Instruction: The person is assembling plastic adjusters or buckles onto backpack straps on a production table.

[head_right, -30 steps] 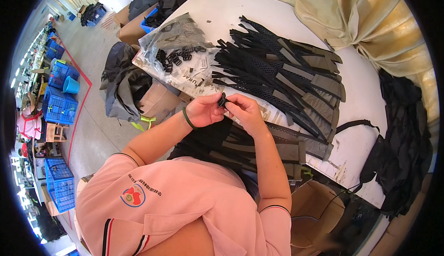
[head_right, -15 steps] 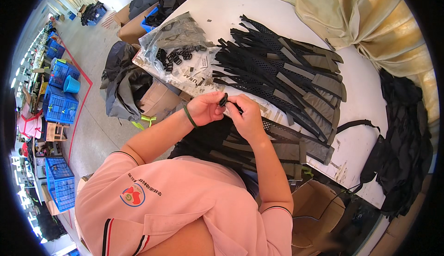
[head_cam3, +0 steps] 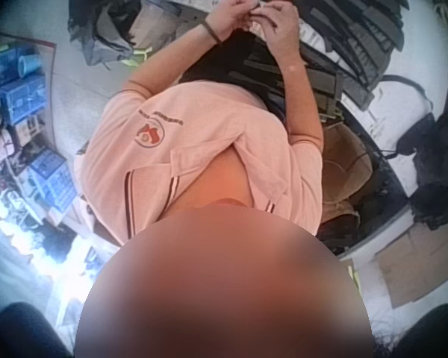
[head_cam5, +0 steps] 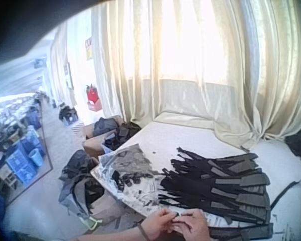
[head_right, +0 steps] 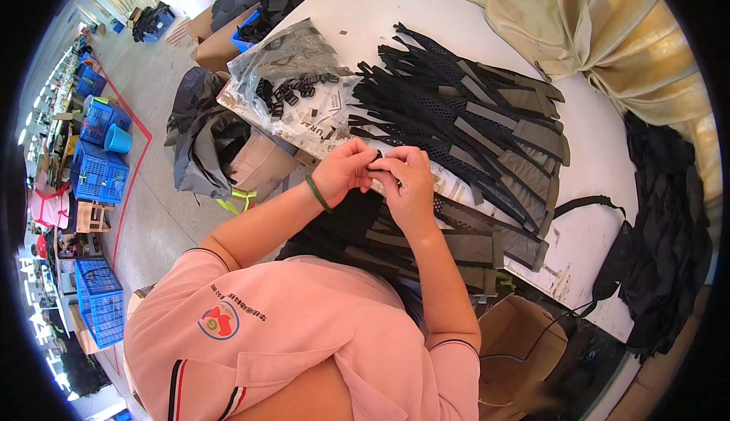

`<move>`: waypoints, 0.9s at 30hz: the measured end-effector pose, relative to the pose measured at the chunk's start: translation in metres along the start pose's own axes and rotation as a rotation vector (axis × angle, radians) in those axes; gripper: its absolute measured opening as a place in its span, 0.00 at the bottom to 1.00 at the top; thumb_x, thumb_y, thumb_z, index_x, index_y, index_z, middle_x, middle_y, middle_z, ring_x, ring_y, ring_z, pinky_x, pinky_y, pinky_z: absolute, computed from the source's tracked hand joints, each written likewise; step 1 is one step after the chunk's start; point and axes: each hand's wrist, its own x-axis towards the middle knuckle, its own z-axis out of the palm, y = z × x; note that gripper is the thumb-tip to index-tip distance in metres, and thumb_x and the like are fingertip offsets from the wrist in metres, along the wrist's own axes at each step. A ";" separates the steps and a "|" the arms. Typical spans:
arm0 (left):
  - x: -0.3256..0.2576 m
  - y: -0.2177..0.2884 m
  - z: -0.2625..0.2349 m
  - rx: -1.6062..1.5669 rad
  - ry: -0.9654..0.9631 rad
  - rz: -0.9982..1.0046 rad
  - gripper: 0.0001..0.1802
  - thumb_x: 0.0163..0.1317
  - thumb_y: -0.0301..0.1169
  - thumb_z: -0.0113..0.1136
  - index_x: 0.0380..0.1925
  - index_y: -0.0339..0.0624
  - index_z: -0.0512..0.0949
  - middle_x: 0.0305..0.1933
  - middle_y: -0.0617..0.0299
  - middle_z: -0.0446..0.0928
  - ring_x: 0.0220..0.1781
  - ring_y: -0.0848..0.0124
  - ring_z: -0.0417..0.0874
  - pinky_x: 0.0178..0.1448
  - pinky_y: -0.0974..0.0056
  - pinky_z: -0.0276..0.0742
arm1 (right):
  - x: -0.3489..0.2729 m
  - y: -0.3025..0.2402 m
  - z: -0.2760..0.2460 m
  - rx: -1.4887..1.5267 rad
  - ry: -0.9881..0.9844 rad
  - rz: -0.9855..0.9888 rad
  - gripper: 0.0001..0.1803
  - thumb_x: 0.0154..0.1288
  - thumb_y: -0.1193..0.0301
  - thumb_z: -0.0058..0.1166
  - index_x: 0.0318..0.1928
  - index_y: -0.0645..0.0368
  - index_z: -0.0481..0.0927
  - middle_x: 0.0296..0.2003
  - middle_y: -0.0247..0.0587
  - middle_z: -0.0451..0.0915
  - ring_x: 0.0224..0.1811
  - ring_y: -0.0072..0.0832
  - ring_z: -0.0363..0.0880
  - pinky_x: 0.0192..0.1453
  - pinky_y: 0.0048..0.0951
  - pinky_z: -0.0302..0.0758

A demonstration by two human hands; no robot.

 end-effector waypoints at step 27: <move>-0.006 -0.011 0.004 0.537 -0.235 0.477 0.11 0.57 0.19 0.60 0.40 0.39 0.73 0.43 0.65 0.70 0.45 0.77 0.72 0.50 0.71 0.70 | -0.016 -0.015 -0.001 1.150 0.197 0.954 0.10 0.58 0.79 0.57 0.39 0.60 0.70 0.27 0.29 0.73 0.31 0.18 0.74 0.35 0.22 0.77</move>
